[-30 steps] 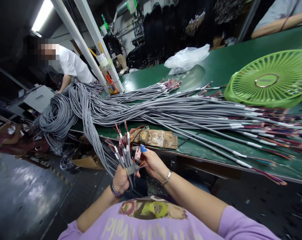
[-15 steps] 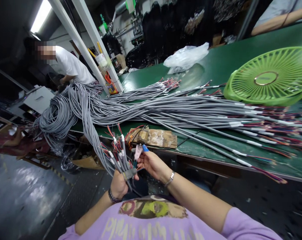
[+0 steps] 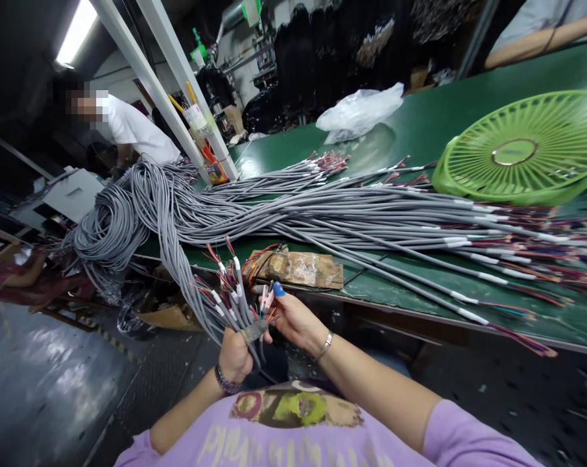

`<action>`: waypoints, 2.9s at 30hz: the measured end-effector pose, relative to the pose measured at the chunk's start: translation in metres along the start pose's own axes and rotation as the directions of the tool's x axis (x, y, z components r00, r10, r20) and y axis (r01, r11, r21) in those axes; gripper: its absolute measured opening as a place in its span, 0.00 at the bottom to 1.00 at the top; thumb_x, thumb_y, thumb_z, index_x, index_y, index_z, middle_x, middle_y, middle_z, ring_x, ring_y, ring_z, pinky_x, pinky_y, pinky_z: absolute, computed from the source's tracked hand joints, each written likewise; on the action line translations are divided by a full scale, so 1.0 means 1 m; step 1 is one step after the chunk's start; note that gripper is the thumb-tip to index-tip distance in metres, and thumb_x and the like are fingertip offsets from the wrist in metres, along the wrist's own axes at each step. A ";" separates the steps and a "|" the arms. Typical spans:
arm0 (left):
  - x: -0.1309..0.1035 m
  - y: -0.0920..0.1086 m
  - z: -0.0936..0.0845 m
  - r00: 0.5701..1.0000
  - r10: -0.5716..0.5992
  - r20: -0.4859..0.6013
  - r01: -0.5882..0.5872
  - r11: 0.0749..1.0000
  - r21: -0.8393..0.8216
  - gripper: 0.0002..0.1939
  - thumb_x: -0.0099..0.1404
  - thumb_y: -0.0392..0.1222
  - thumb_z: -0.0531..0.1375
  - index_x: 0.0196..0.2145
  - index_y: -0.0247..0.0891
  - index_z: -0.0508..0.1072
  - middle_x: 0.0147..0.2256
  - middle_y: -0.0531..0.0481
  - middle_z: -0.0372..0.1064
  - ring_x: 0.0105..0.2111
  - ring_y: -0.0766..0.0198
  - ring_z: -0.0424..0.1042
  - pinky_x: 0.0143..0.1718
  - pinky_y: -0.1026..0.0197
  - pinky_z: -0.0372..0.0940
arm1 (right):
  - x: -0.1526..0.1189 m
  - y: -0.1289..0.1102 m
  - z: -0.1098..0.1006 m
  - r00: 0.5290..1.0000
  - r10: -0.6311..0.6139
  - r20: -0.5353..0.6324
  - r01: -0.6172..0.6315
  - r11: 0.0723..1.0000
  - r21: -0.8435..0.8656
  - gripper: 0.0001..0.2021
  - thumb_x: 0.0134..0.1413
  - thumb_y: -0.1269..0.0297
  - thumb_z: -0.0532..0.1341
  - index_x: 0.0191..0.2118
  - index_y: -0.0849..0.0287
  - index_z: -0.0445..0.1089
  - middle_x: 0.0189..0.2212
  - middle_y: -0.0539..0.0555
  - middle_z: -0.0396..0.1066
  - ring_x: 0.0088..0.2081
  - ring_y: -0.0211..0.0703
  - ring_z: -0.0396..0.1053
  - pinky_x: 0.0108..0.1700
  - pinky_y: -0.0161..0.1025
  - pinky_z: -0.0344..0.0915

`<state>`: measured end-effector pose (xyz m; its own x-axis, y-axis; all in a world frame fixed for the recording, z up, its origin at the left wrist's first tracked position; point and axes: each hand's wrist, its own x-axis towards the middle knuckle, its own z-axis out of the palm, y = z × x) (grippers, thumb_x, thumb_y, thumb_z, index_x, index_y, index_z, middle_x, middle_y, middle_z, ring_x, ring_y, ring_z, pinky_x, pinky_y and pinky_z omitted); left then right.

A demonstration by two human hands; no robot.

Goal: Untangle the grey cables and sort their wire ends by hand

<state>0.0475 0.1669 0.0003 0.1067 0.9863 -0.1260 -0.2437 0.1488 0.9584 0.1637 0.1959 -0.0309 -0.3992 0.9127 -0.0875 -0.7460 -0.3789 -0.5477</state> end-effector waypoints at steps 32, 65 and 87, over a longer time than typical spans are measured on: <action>-0.018 -0.001 -0.009 0.999 0.013 -0.030 -0.011 0.996 0.093 0.12 0.50 0.41 0.65 0.15 0.34 0.70 0.14 0.51 0.66 0.18 0.65 0.66 0.26 0.62 0.62 | -0.006 -0.001 -0.001 0.988 -0.035 -0.153 0.051 0.994 0.097 0.11 0.49 0.57 0.64 0.34 0.59 0.72 0.28 0.52 0.72 0.27 0.35 0.66 0.29 0.33 0.63; -0.005 -0.006 -0.003 0.995 -0.035 -0.093 0.036 0.999 0.012 0.08 0.47 0.37 0.64 0.16 0.33 0.70 0.13 0.52 0.65 0.15 0.66 0.64 0.21 0.63 0.59 | 0.002 0.002 0.005 0.971 -0.091 -0.219 0.107 0.992 0.066 0.17 0.45 0.49 0.65 0.28 0.61 0.71 0.24 0.51 0.71 0.24 0.36 0.64 0.29 0.36 0.61; -0.008 0.001 -0.003 0.989 0.013 -0.147 -0.015 1.000 -0.011 0.12 0.49 0.43 0.65 0.15 0.34 0.72 0.14 0.51 0.67 0.18 0.65 0.68 0.27 0.61 0.64 | 0.002 0.000 0.000 0.979 -0.009 -0.202 0.031 0.994 0.105 0.12 0.45 0.55 0.67 0.30 0.60 0.73 0.26 0.51 0.73 0.26 0.35 0.66 0.32 0.34 0.63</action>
<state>0.0438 0.1595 0.0012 -0.0392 0.9879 -0.1498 -0.2557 0.1350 0.9573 0.1628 0.1973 -0.0312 -0.2763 0.9284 -0.2486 -0.8101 -0.3641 -0.4594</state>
